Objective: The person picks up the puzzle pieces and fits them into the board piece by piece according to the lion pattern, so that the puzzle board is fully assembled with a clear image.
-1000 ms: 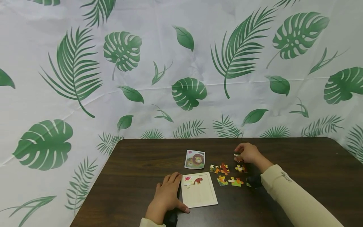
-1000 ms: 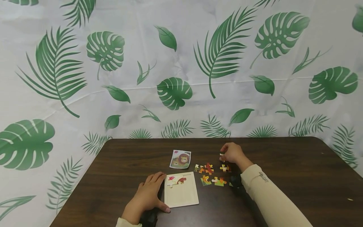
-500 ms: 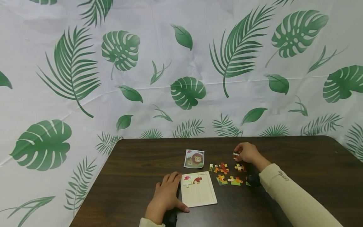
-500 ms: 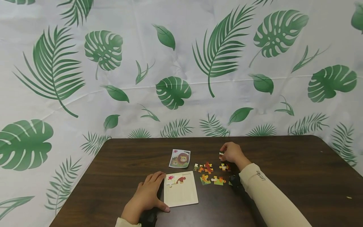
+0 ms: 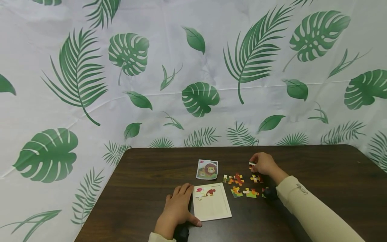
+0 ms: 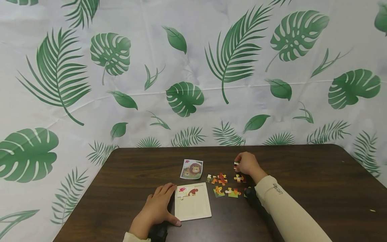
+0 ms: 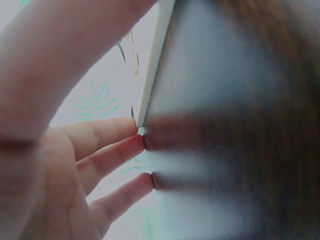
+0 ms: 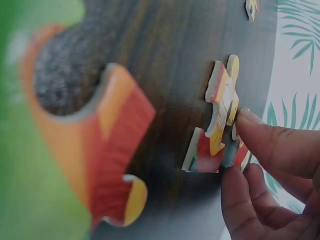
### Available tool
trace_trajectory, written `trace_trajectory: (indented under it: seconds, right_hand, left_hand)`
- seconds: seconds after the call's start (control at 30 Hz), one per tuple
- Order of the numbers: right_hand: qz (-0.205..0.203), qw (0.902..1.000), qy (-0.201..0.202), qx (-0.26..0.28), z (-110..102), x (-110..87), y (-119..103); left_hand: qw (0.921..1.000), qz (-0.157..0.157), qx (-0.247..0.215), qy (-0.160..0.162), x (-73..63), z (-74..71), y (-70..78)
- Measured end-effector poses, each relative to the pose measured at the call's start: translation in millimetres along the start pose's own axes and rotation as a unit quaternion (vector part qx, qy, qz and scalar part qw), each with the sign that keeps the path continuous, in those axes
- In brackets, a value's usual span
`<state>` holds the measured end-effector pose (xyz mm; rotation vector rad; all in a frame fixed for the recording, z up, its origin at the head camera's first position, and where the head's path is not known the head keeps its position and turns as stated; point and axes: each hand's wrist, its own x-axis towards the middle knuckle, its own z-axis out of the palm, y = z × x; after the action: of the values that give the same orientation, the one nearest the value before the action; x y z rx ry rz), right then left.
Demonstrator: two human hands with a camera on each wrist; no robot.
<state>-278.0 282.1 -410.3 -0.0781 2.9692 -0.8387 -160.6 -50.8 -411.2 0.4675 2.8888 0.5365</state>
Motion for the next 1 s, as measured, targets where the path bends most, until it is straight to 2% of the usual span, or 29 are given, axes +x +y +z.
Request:
trace_trajectory:
  seconds: [0.3, 0.67, 0.83, 1.0]
  right_hand:
    - [-0.014, 0.9996, 0.020, 0.013, 2, -5.9, -2]
    - [-0.060, 0.9951, 0.074, 0.028, 9, -14.4, 0]
    - [-0.089, 0.9905, 0.099, 0.034, 8, -16.7, -10]
    - [-0.105, 0.9886, 0.087, 0.064, 8, -21.1, -26]
  left_hand:
    - [1.0000, -0.001, -0.006, -0.006, -0.2, 0.9, -1.7]
    - [1.0000, 0.002, -0.002, 0.002, -0.8, 2.6, -0.9]
    - [1.0000, 0.001, -0.003, 0.005, -0.2, 2.9, -1.6]
    - [0.9999, 0.002, -0.002, 0.011, -0.2, 3.1, -2.3]
